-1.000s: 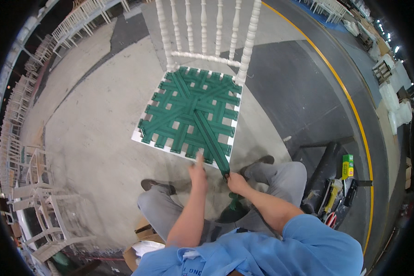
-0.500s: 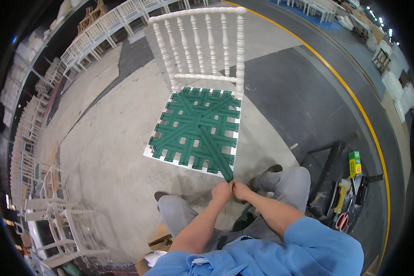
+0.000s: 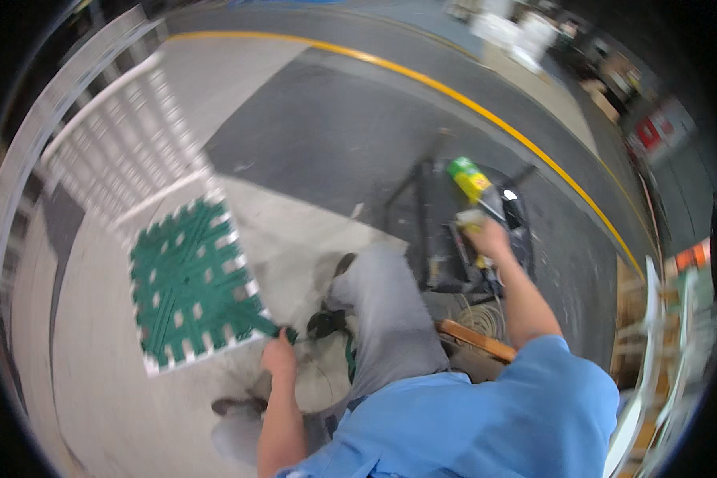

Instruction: The person weaves green plastic strips into the seat of a white wooden chair, using a staple gun to secure the strips. They then place a white fabric sheet over the woven seat and staple it in place.

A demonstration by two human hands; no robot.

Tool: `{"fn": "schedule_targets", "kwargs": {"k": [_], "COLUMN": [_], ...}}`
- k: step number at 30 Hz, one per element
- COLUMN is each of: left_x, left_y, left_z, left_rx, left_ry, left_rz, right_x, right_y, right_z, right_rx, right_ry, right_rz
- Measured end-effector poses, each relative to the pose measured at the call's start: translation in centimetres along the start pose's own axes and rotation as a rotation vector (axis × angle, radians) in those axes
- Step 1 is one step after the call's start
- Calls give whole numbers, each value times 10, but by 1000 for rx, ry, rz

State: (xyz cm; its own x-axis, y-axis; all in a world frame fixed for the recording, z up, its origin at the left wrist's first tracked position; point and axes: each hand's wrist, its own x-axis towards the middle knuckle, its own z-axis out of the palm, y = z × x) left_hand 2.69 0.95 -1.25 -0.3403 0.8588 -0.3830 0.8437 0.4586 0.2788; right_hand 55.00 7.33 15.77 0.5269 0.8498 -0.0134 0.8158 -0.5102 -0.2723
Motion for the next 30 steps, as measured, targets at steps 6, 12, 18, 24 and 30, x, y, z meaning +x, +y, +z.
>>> {"fn": "schedule_targets", "kwargs": {"k": [6, 12, 18, 24, 30], "left_x": [6, 6, 8, 9, 6], "left_y": [-6, -8, -12, -8, -15], "left_z": [5, 3, 9, 4, 7], "left_rx": [-30, -90, -84, -122, -170], "left_ry": [14, 11, -17, 17, 53], "left_rz": [87, 50, 60, 113, 105], "right_x": [42, 37, -18, -106, -175], "right_y": [75, 27, -132, -284, -367], "right_z": [42, 23, -20, 49, 123], "right_rx": [558, 496, 699, 575, 488], "right_ry": [-404, -291, -567, -928, -1223], "right_rz": [266, -19, -242, -351, -376]}}
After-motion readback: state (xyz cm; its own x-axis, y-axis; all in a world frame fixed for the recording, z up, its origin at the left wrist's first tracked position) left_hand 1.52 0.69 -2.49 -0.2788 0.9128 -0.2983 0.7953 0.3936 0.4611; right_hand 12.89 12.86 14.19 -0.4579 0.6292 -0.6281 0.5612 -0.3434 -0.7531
